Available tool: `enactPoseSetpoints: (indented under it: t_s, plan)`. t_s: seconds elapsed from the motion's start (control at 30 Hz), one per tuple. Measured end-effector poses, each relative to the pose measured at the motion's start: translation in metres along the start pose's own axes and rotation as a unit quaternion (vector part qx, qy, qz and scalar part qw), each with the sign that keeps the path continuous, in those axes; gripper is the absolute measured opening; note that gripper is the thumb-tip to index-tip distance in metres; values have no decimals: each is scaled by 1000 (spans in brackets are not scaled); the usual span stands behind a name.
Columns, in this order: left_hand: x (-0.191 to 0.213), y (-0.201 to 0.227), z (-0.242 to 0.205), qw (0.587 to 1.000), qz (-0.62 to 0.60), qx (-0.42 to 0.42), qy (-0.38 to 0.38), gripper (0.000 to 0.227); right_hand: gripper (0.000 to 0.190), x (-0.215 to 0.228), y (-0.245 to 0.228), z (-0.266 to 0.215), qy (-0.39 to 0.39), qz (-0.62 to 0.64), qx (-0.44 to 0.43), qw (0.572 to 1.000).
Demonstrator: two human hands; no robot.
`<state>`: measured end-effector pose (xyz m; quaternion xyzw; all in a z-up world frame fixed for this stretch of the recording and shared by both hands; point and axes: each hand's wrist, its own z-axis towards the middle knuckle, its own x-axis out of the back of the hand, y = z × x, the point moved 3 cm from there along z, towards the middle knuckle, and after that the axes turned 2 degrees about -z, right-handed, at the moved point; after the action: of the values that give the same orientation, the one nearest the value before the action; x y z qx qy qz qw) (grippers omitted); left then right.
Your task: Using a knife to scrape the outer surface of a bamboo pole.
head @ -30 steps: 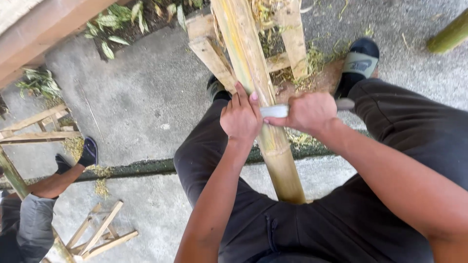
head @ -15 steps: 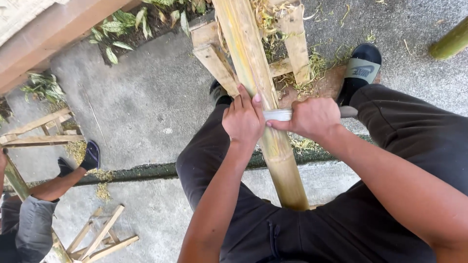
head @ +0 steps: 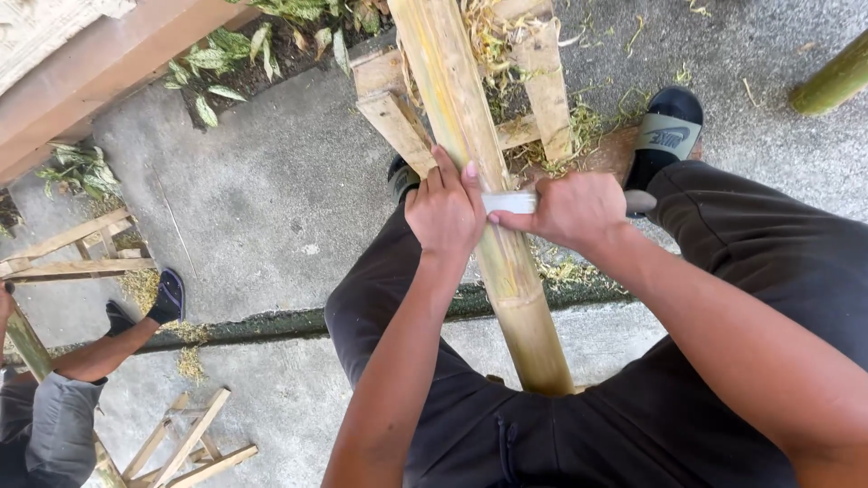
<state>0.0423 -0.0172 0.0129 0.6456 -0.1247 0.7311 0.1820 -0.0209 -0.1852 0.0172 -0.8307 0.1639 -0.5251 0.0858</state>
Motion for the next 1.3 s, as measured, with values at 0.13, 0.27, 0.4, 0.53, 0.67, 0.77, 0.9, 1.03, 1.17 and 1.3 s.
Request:
enactPoseSetpoints:
  t_s: [0.13,0.27,0.4,0.53,0.67,0.77,0.9,1.03,1.17,1.3]
  plan:
    - [1,2,-7,999,-25,-10,26,58,93,-4,0,3,-48,-13,-1,999]
    - [-8,-5,6,999,-12,0,39,54,97,0,0,21,-39,-30,5,999]
    - [-10,-6,20,1000,-1,14,6,55,98,1,2,30,-55,-32,-1,998]
    - [-12,-10,26,1000,-6,12,25,56,96,4,2,34,-34,-30,14,999]
    - [-16,-15,36,1000,0,27,-13,51,98,10,1,43,-1,-32,17,999]
    - [-14,-18,47,999,-25,31,-5,50,98,16,0,53,21,-29,19,999]
    - [-14,-20,56,999,-7,43,-29,45,98,20,-2,60,10,-28,18,999]
    - [-14,-22,70,999,2,36,-12,46,98,27,-1,70,9,-38,13,999]
    - [-19,-28,82,999,9,31,14,51,99,29,-1,82,19,-42,12,999]
    - [-27,-35,97,1000,14,26,-4,54,100,32,1,94,34,-49,20,998]
